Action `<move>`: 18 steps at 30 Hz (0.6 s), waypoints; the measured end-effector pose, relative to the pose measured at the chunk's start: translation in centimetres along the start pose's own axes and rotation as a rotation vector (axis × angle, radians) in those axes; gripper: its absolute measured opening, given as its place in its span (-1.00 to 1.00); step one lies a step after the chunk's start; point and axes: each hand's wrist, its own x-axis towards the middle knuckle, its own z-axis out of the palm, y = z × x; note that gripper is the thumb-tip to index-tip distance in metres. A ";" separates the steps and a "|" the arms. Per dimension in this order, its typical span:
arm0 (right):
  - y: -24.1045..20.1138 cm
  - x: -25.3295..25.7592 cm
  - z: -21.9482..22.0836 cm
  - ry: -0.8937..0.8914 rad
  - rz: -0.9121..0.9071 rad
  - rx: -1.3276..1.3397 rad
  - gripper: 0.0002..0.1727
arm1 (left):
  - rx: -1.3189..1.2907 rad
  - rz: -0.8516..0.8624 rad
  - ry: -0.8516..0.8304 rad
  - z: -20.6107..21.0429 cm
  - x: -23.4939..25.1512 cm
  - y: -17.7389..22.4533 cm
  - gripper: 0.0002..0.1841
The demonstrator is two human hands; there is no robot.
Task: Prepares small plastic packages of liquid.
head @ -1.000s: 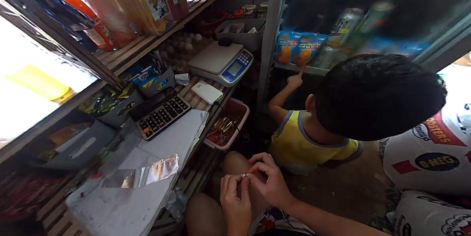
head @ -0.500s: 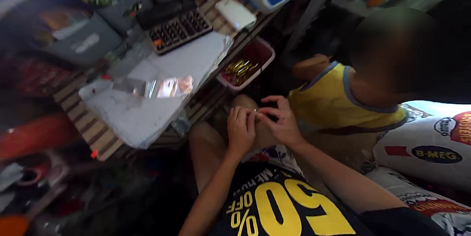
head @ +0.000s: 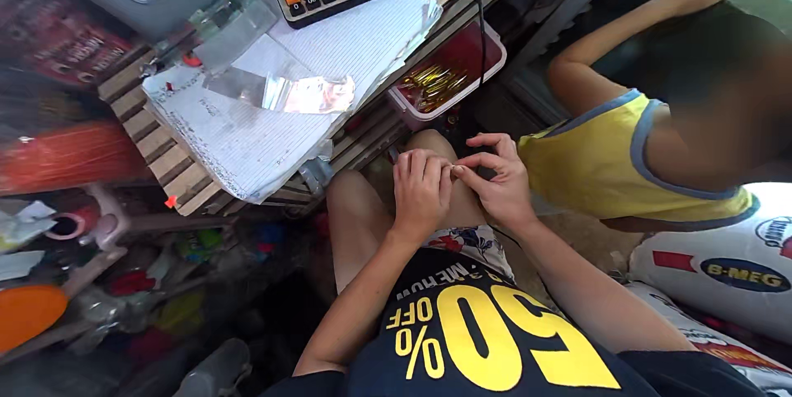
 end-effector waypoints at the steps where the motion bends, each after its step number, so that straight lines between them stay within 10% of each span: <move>1: 0.2 0.0 -0.1 -0.012 0.008 0.019 -0.90 | -0.029 -0.015 -0.010 -0.2 0.1 0.0 -0.81; 18: 1.9 1.3 -0.4 -0.154 -0.016 0.136 -0.84 | -0.347 -0.187 -0.201 -1.1 1.1 -1.6 -0.74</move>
